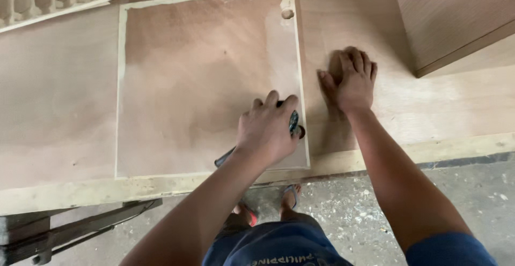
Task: The person sands the surface of a square wooden panel using a power sander, holding the panel steady with one hand while moving the tool across the wood.
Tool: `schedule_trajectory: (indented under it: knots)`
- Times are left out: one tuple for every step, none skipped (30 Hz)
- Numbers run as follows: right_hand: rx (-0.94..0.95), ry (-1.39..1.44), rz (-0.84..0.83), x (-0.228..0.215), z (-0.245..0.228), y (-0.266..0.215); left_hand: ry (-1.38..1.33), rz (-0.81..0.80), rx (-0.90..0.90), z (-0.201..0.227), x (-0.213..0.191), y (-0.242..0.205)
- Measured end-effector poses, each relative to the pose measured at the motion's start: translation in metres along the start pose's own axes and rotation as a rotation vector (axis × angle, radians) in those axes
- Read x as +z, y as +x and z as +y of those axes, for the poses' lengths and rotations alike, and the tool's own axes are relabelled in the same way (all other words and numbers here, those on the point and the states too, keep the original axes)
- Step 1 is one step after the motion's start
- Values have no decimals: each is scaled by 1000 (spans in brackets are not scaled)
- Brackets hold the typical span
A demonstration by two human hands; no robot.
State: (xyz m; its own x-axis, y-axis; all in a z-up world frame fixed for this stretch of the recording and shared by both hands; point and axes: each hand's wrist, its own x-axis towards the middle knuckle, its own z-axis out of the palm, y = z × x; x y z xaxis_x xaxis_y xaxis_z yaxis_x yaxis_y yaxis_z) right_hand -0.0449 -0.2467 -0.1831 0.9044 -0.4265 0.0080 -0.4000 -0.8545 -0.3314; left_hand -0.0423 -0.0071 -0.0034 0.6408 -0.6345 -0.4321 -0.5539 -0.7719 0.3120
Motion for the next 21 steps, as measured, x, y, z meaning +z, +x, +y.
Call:
schedule_trajectory:
  knots:
    - [-4,10,11,0,2,1,-21,-51,-39,5,-2,-4]
    - [-6,15,10,0,3,2,-18,-51,-44,6,-6,-3]
    - [-31,11,41,1,5,3,-30,-22,-87,7,-10,-3]
    - [-55,10,65,4,5,0,-41,2,-133,7,-11,-5]
    - [-57,18,58,1,2,-2,-38,-3,-142,6,-11,3]
    - [-37,48,51,-3,-2,-3,-24,30,-153,5,-11,10]
    - [-18,77,44,-8,-6,-4,-9,63,-163,4,-12,16]
    - [-19,83,45,-7,-6,-5,-4,65,-167,2,-11,23]
    - [-21,72,45,-7,-6,-6,9,100,-168,-1,-11,30]
    - [-24,57,48,-8,-5,-6,19,138,-165,-2,-11,38]
    - [-27,60,53,-7,-3,-5,22,143,-167,1,-7,38]
    - [-21,65,43,-6,-2,-4,15,189,-133,3,-1,38]
    - [-16,69,33,-4,-1,-4,7,235,-100,6,4,39]
    - [-18,72,32,-6,-1,-4,9,235,-103,10,6,35]
    - [-22,80,40,-7,-1,-4,16,201,-99,14,8,32]
    - [-41,86,45,-7,-1,-2,16,174,-105,18,11,29]
    - [-58,87,42,0,25,-4,10,182,-119,28,18,28]
    - [-147,-1,171,11,27,1,8,162,-133,25,13,19]
    - [-233,-84,306,22,27,6,5,142,-146,22,7,8]
    - [-265,-61,311,5,15,-5,9,162,-180,27,8,1]
    - [-249,23,255,-11,5,-16,-19,133,-171,32,10,-4]
